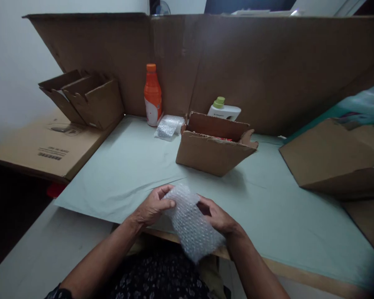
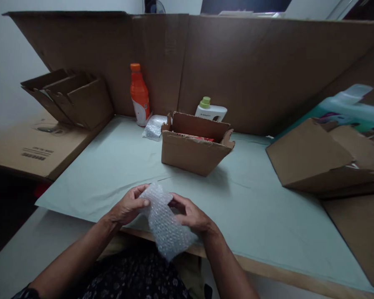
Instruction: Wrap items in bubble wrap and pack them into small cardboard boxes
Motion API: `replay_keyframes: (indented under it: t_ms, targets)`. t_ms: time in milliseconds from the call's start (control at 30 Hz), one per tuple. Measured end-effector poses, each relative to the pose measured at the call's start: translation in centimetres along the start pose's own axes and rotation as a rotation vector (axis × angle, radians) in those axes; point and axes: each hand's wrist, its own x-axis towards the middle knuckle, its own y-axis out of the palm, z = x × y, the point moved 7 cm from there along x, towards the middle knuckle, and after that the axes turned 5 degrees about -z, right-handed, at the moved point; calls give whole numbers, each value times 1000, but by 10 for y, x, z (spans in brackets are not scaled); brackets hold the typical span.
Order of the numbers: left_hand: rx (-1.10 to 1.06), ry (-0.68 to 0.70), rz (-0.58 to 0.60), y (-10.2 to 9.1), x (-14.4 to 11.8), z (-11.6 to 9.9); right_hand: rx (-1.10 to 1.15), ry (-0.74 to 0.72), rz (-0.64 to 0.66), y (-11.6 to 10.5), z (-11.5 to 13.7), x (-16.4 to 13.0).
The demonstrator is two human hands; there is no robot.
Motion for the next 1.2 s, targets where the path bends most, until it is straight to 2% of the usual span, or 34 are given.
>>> replay_keyframes:
  t_ms: [67, 133, 200, 300, 367, 433, 500, 567, 633, 733, 867, 933, 1033, 1100, 1200]
  targets:
    - [137, 67, -56, -6, 0, -7, 71, 17, -72, -7, -3, -3]
    - [327, 182, -84, -7, -1, -21, 40, -13, -96, -9, 1, -5]
    - [555, 399, -94, -3, -1, -41, -134, -73, -115, -4, 13, -3]
    - [964, 797, -122, 0, -4, -62, -462, -241, -306, -3, 38, 0]
    - [1236, 888, -108, -11, -5, -59, -615, -335, -445, -7, 49, -3]
    - [1425, 837, -32, -34, -12, -47, -714, -333, -510, -15, 47, -9]
    - [1501, 749, -1, -64, -30, -40, -760, -264, -512, -25, 35, -14]
    - [1469, 693, -100, -90, -54, -43, -776, -206, -489, -31, 21, -17]
    - [1356, 666, -252, -106, -77, -51, -811, -184, -469, -29, 10, -15]
    - [1253, 585, -432, -108, -91, -51, -932, -176, -436, -10, -5, -3]
    - [1430, 417, -609, -98, -79, -33, -1113, -216, -424, 26, -21, 11]
    - [1515, 399, -628, -91, -70, -23, -1149, -260, -413, 42, -25, 14]
    - [1571, 418, -563, -82, -57, -10, -1112, -299, -377, 59, -28, 15]
    - [1545, 433, -520, -81, -51, -6, -1066, -319, -376, 63, -26, 13]
    - [1503, 456, -571, -90, -47, -18, -977, -350, -430, 54, -18, 4]
